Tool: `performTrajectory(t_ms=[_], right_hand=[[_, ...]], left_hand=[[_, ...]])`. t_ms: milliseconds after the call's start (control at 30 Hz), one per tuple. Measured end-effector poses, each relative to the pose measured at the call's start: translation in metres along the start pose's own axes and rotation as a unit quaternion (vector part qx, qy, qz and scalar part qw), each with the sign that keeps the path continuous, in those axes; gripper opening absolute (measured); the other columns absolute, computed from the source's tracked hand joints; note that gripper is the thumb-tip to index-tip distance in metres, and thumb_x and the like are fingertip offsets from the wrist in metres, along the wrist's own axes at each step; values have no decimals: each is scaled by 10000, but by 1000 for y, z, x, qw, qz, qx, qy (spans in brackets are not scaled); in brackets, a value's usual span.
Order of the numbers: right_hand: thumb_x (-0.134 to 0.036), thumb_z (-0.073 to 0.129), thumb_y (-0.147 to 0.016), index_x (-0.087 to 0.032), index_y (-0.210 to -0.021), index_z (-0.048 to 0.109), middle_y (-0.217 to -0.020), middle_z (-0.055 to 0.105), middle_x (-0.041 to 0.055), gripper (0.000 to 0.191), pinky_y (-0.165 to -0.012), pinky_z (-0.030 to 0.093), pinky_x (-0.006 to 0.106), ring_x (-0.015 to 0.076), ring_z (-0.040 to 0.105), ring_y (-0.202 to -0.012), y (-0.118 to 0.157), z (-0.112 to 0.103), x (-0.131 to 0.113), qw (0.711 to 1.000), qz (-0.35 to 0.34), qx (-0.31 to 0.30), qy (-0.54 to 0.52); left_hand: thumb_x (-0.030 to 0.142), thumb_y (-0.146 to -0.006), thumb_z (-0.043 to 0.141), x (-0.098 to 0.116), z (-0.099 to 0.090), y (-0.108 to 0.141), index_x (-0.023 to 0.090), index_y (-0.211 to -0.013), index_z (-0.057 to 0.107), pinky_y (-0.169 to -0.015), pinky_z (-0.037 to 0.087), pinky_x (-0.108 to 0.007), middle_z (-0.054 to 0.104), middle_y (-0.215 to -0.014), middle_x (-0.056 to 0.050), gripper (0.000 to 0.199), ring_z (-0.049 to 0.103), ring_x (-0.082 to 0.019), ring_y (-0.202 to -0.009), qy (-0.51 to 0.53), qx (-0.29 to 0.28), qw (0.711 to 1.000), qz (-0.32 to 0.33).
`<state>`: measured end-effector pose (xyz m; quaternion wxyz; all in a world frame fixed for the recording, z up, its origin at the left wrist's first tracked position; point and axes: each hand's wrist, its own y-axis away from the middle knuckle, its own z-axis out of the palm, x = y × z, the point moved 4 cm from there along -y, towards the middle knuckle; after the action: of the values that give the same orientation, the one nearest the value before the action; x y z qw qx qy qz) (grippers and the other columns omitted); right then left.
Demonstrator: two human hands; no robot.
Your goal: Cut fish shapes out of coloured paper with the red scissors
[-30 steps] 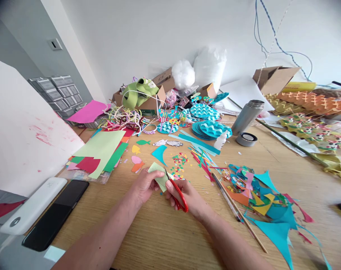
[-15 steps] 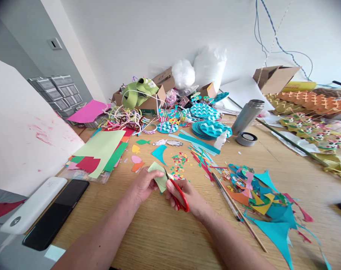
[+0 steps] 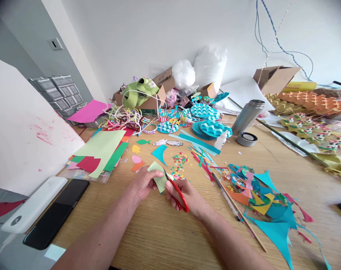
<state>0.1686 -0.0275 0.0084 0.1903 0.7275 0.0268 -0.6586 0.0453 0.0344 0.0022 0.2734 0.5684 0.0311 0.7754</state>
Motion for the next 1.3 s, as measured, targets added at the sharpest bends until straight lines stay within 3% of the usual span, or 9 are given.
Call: performTrajectory(t_ms=[667,1300], right_hand=[[-685,580,-737,-158,-602,530,-452,494,-34,547,-384,293,198,76,426,-373,0,-1,-1,1000,11,4,3],[-677,591,-720,-160,-585,510,-433,473,-41,540,-374,286,190,71,413,-361,-2,0,-3,1000,18,9,23]], left_hand=[[285,-530,707,3,-2,-1,146,-590,568,-386,272,-213,529,-508,13,206,455,-86,-434,-27,-11,999,12],[282,-518,702,6,-2,1,151,-598,540,-378,258,-203,506,-505,26,223,422,-72,-430,-30,-10,999,11]])
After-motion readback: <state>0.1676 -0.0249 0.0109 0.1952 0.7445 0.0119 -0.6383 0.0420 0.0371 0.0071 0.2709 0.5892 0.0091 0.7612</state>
